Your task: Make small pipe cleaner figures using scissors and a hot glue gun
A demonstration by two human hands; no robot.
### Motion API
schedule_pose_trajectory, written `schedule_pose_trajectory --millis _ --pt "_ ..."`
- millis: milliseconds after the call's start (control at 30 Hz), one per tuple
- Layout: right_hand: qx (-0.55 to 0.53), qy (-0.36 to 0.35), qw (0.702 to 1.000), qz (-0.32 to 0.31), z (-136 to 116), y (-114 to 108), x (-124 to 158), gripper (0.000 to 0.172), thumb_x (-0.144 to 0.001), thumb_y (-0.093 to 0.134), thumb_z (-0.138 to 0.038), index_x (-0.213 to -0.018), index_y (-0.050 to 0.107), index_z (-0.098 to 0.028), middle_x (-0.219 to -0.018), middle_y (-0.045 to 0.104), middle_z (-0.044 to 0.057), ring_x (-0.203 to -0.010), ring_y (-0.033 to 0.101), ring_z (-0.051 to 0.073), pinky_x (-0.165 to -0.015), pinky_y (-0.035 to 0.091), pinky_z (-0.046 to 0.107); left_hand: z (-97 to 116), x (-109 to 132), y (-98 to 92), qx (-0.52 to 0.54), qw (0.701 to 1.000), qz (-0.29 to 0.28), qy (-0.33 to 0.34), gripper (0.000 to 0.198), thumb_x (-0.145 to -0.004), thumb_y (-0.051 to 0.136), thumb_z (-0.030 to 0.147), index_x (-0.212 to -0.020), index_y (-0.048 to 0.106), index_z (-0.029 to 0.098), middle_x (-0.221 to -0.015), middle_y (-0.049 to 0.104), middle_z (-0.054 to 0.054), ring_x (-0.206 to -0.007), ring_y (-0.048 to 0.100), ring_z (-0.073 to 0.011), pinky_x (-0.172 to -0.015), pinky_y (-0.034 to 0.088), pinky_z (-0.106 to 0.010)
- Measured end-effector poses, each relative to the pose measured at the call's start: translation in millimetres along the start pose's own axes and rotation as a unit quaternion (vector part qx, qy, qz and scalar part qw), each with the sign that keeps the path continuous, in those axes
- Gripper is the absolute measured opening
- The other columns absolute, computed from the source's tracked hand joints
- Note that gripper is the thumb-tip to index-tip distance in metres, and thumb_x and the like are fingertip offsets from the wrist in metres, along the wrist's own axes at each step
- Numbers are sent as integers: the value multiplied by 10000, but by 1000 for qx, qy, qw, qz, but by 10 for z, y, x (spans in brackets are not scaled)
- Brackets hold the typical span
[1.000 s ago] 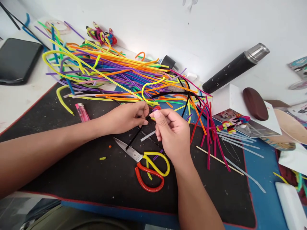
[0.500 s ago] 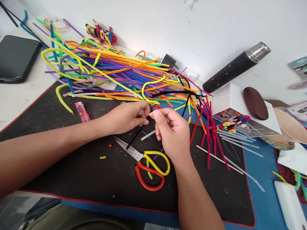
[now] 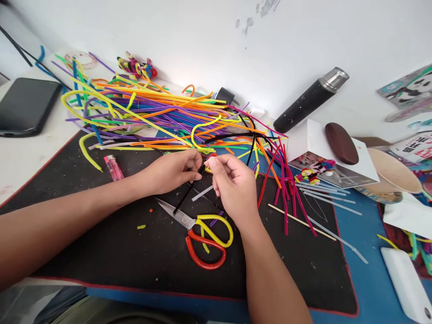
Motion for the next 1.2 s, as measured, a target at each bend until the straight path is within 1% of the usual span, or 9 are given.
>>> schedule_pose_trajectory --millis 200,400,667,867,1067,1200 --pt "-4 11 1000 -11 48 -14 -63 400 -935 740 -573 -871 719 -179 -522 524 -66 -423 457 90 -419 380 218 9 23 1 9 1000 0 -1 160 -893 646 272 -927 491 258 -713 674 76 -663 595 -166 -661 388 -278" --pt "2 8 999 -51 77 34 -72 369 -954 719 -539 -843 686 -189 -540 528 -64 -453 458 95 -447 360 227 17 33 7 19 1000 -6 -7 162 -891 639 299 -933 488 258 -711 662 75 -677 608 -171 -680 405 -286" --pt "8 4 999 -49 75 24 -87 335 -963 693 -510 -848 674 -196 -566 532 -59 -472 465 103 -467 368 239 24 43 -5 13 1000 -2 -12 164 -886 639 309 -937 494 254 -707 658 69 -671 594 -174 -682 401 -292" --pt "51 -1 997 -58 115 38 -94 323 -984 654 -508 -891 694 -202 -577 544 -48 -483 472 116 -479 374 249 2 30 -1 19 1000 5 -14 168 -871 648 315 -921 499 254 -705 666 67 -669 604 -175 -667 399 -286" --pt "125 -12 991 -42 149 3 -93 313 -1003 624 -498 -902 703 -213 -629 563 -29 -536 499 134 -505 366 262 7 27 -4 13 1000 6 -15 168 -867 645 306 -924 496 254 -704 666 71 -665 592 -171 -671 397 -288" --pt "142 -15 989 -38 150 -6 -93 304 -1004 616 -487 -907 706 -213 -643 581 -23 -551 511 140 -518 365 267 9 34 -6 10 1000 8 -12 159 -871 642 306 -929 505 251 -715 667 69 -668 590 -168 -675 400 -288"
Point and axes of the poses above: each hand's wrist, its own x-axis away from the middle knuckle, its own y-axis out of the palm, z = x × y, the point moved 8 cm from there along -x, towards the middle knuckle
